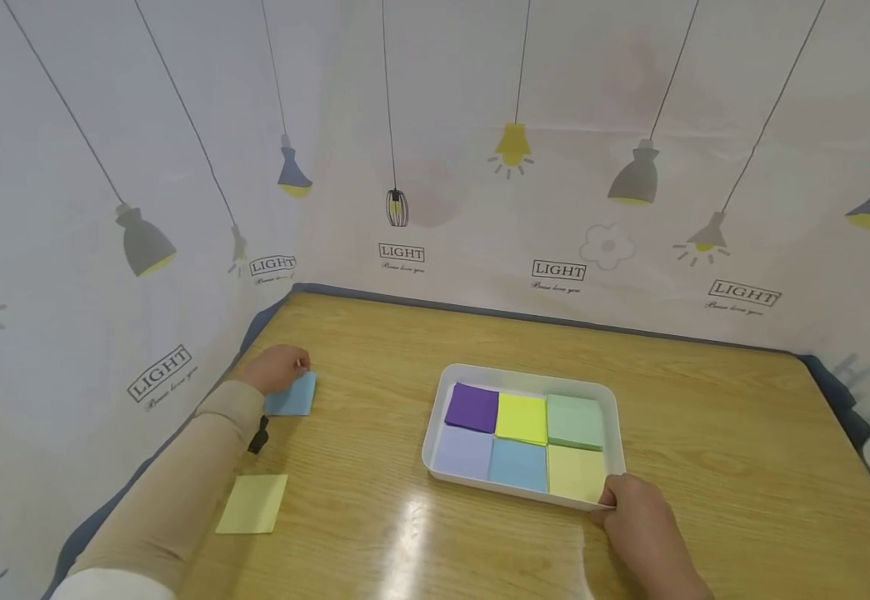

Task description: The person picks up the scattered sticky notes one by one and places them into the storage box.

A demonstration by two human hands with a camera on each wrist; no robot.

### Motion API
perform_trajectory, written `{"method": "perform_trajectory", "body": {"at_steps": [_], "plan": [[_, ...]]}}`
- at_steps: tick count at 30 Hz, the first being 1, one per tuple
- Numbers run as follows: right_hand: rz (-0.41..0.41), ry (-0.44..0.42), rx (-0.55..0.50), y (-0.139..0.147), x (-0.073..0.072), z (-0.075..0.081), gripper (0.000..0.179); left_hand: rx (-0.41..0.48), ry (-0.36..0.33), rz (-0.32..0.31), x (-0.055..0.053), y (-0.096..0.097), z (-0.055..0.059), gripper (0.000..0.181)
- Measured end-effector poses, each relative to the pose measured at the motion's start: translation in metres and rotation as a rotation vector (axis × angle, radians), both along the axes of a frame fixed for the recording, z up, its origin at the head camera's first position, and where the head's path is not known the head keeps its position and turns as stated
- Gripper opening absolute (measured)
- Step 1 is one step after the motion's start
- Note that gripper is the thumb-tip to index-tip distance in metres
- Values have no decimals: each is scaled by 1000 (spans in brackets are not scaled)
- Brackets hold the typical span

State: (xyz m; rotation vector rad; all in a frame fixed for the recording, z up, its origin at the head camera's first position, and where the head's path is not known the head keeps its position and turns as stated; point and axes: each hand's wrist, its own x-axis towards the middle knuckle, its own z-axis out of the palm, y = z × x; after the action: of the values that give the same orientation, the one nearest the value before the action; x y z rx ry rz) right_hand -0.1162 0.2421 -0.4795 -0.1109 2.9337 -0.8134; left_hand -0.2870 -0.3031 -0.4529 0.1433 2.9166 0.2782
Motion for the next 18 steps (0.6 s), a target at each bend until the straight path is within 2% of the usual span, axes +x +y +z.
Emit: {"method": "perform_trajectory", "body": {"at_steps": [10, 14, 18], "plan": [[1, 2, 1, 1, 0, 0, 25, -3, -47, -131, 2, 10, 13, 14], [5, 15, -1, 1, 0, -1, 25, 18, -69, -163, 4, 13, 15, 16], [7, 20, 4, 2, 0, -1, 25, 17, -60, -215, 4, 19, 15, 23]]}}
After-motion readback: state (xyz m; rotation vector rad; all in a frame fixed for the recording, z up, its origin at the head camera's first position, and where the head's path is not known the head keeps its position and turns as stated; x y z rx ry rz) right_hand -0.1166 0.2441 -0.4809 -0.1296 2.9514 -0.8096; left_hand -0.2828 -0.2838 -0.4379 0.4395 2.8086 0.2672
